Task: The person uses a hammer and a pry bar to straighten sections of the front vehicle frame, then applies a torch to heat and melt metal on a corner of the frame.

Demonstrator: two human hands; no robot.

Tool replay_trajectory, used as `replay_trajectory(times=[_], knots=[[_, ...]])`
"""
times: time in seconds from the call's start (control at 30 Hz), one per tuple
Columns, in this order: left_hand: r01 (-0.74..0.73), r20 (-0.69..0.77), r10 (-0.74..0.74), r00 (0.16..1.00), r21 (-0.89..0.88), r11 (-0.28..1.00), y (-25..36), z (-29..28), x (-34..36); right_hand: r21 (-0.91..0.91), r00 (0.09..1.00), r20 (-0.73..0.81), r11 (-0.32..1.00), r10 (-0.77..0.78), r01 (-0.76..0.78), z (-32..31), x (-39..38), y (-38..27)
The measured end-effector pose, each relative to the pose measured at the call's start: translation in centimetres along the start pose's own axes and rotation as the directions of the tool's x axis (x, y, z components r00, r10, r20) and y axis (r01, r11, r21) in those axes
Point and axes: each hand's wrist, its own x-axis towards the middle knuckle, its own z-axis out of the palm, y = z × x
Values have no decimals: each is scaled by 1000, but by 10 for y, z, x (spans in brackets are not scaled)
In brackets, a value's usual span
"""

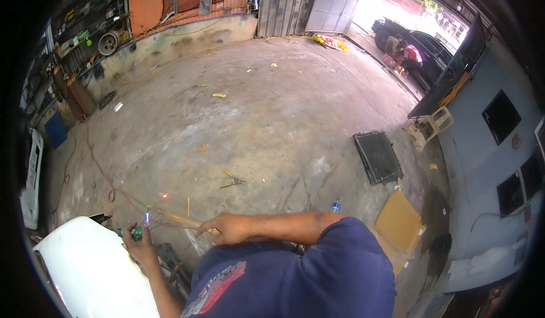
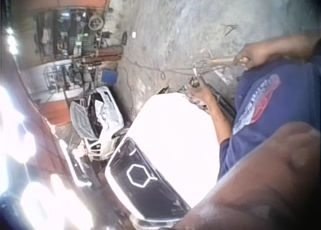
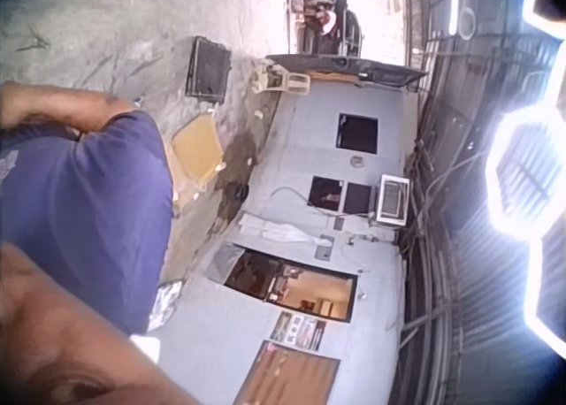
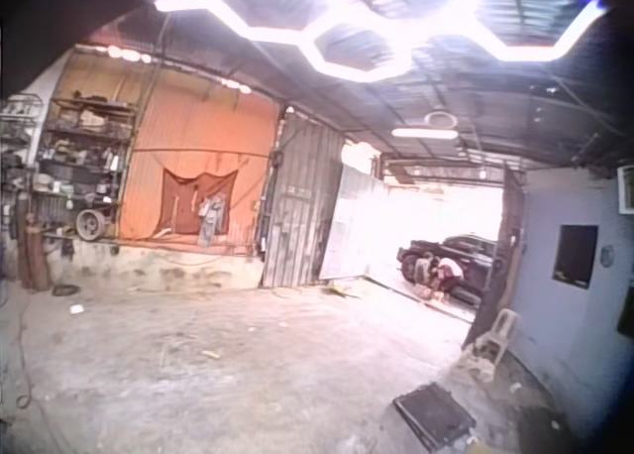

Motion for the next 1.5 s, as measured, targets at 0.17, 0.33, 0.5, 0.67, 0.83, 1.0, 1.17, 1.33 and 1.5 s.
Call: replay_trajectory(times=[0.17, 0.33, 0.5, 0.67, 0.83, 1.0, 1.17, 1.33, 1.5], knots=[[7, 24, 0, 1000, -270, 963, -9, 19, 9, -19, 1000, -6, 1000, -21, 21, -10, 12, 4], [-205, 64, 217, 974, -155, 966, -12, 29, 9, -13, 999, -20, 999, -39, 39, -18, 16, 5], [-250, 184, 255, 949, -46, 967, -20, 32, 4, 42, 999, -40, 999, -26, 27, -25, 21, 2], [37, 404, -94, 910, 148, 988, -26, 27, -17, 201, 998, 22, 977, 64, -67, -29, 24, -20], [205, 551, -204, 809, 61, 977, -19, 26, -33, 297, 955, 156, 910, 254, -291, -28, 34, -36], [383, 408, -392, 825, 106, 918, -28, -16, -62, 244, 912, 207, 883, 355, -400, -10, 52, -27], [581, 240, -631, 737, 251, 774, -53, -106, -139, 263, 910, 304, 894, 281, -364, 19, 63, -11], [693, 104, -815, 570, 473, 545, -70, -157, -196, 162, 856, 458, 924, 241, -347, 45, 78, -4], [605, 71, -836, 544, 657, 450, -91, -153, -218, 162, 828, 527, 933, 192, -320, 76, 84, -5]])
